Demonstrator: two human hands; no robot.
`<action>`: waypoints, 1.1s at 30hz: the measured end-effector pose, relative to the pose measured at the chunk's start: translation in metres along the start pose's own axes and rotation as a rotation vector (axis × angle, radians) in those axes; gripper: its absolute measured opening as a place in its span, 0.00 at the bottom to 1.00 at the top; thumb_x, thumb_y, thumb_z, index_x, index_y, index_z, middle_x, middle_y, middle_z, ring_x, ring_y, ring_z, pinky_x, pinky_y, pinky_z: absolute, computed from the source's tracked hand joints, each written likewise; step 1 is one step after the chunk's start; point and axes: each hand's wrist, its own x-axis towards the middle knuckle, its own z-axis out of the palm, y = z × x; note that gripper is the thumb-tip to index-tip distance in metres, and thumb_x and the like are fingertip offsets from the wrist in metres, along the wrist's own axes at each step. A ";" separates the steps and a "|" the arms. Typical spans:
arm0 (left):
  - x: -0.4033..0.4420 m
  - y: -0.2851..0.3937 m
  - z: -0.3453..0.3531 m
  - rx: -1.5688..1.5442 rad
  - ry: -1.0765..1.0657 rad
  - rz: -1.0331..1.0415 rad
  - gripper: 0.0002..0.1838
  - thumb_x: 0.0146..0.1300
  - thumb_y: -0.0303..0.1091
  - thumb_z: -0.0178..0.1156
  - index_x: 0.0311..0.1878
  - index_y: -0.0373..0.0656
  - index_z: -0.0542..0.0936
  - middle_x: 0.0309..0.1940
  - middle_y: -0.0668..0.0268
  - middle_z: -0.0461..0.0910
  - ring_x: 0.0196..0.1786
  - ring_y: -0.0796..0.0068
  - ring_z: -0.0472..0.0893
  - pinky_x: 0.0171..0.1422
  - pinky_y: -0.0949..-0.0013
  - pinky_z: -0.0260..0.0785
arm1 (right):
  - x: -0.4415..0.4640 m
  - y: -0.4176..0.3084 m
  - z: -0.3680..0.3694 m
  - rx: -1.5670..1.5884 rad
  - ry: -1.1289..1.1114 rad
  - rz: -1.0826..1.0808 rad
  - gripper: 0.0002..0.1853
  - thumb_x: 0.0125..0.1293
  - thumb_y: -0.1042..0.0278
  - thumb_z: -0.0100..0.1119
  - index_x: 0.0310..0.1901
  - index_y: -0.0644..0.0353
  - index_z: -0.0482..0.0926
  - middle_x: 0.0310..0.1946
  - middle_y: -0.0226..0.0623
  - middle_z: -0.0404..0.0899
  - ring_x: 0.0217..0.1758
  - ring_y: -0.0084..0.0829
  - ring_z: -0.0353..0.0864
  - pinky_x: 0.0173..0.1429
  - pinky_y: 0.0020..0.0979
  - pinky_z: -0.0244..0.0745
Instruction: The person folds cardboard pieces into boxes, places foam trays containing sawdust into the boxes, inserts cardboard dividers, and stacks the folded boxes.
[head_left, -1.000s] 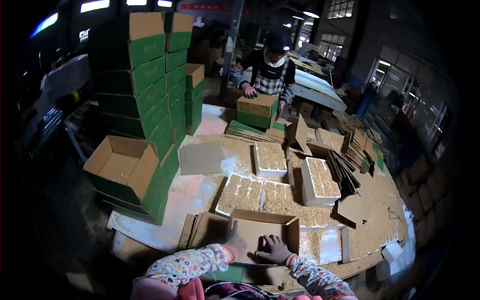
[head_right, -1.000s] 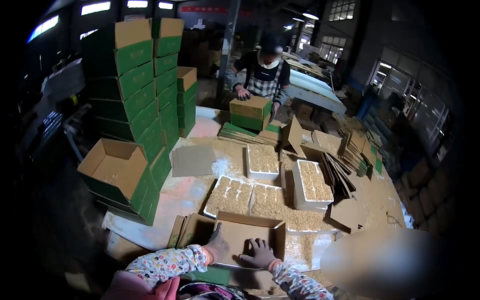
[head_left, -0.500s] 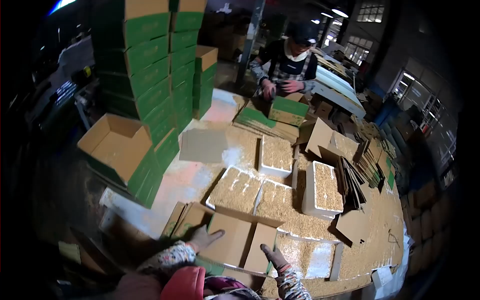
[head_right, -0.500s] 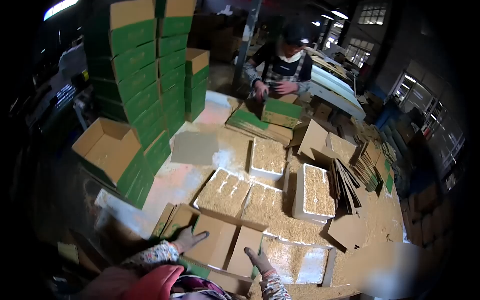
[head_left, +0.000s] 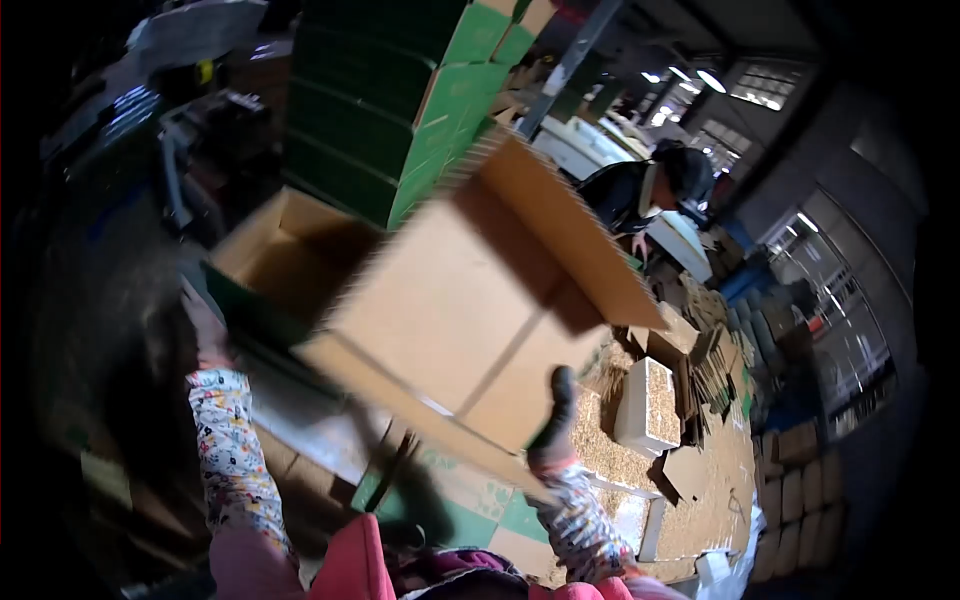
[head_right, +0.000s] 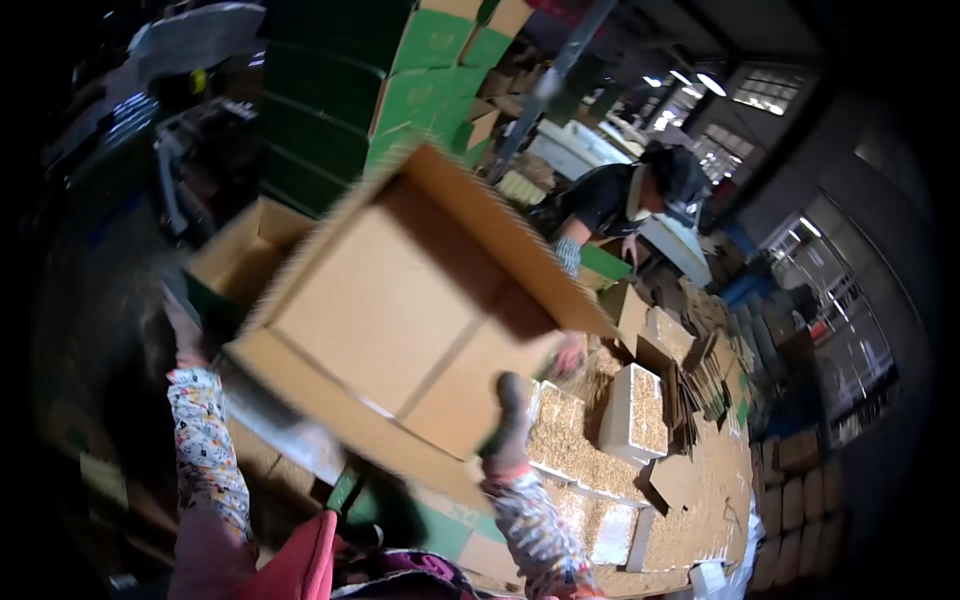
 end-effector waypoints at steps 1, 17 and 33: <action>0.001 0.004 0.008 -0.096 0.018 -0.049 0.25 0.73 0.40 0.36 0.69 0.38 0.56 0.67 0.56 0.58 0.67 0.65 0.61 0.71 0.61 0.50 | 0.020 0.030 0.019 -0.055 -0.097 -0.031 0.27 0.64 0.50 0.55 0.57 0.64 0.69 0.52 0.35 0.74 0.53 0.28 0.73 0.62 0.32 0.66; -0.328 0.148 -0.029 -0.438 -0.645 -0.707 0.41 0.51 0.47 0.68 0.64 0.36 0.63 0.60 0.46 0.63 0.62 0.47 0.64 0.67 0.54 0.55 | -0.032 0.117 -0.235 -1.396 0.414 -0.049 0.45 0.51 0.47 0.67 0.61 0.72 0.61 0.56 0.59 0.68 0.61 0.49 0.67 0.65 0.39 0.60; -0.198 0.454 -0.062 -0.921 -0.990 -0.548 0.13 0.60 0.34 0.62 0.45 0.39 0.74 0.39 0.68 0.76 0.42 0.78 0.74 0.48 0.74 0.68 | -0.097 -0.044 -0.367 -0.685 0.494 -0.449 0.15 0.70 0.64 0.47 0.51 0.66 0.72 0.47 0.41 0.74 0.50 0.32 0.71 0.58 0.32 0.64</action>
